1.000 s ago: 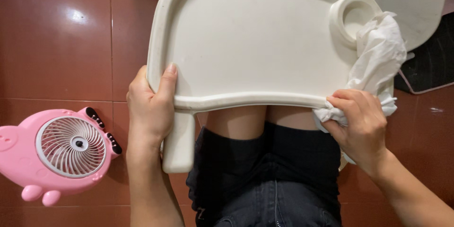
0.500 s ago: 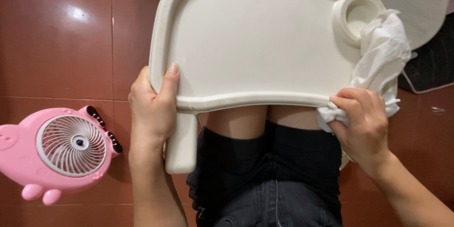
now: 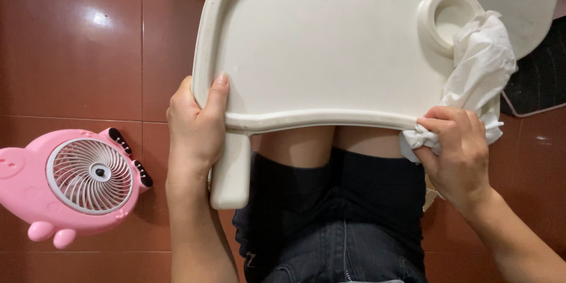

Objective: The person sits on the floor and wipes a white plastic high chair tray with a white cloth. They clean the tray's surface, edges, and cup holder, then flip it to wipe the underside and legs.

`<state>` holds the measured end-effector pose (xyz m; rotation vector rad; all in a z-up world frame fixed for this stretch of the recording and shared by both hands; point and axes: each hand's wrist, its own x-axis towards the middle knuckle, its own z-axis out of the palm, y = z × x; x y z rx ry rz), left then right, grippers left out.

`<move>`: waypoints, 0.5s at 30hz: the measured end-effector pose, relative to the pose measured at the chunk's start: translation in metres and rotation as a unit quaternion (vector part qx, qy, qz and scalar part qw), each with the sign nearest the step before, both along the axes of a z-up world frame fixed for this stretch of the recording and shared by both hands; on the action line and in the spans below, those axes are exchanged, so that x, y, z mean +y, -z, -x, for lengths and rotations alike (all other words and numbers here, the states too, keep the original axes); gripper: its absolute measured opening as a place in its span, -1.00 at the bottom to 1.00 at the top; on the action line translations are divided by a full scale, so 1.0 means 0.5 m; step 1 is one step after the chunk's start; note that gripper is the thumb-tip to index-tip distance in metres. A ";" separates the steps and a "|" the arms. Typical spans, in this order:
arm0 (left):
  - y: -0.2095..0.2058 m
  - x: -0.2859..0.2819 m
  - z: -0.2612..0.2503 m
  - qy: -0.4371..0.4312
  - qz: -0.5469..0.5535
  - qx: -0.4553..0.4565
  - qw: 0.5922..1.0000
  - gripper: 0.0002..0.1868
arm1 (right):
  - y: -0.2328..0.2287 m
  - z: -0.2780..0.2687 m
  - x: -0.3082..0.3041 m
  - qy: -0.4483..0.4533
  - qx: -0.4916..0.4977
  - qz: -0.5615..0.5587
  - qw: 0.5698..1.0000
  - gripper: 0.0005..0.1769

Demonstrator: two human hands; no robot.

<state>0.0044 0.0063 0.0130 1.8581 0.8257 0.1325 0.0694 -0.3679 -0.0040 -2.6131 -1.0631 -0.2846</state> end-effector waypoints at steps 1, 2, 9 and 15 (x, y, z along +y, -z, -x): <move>-0.002 0.000 -0.001 -0.002 -0.005 -0.001 1.000 -0.59 | 0.003 -0.001 0.005 0.002 -0.008 0.008 1.000 -0.56; -0.004 0.000 -0.002 -0.003 -0.009 -0.002 1.000 -0.59 | 0.005 -0.002 0.009 0.009 -0.013 0.013 1.000 -0.56; -0.010 0.010 0.004 -0.007 -0.008 0.006 1.000 -0.59 | -0.013 -0.015 0.012 -0.021 0.034 -0.018 0.999 -0.62; 0.003 0.004 0.007 -0.018 -0.010 0.002 1.000 -0.59 | -0.029 -0.029 0.049 0.027 0.072 -0.007 0.997 -0.63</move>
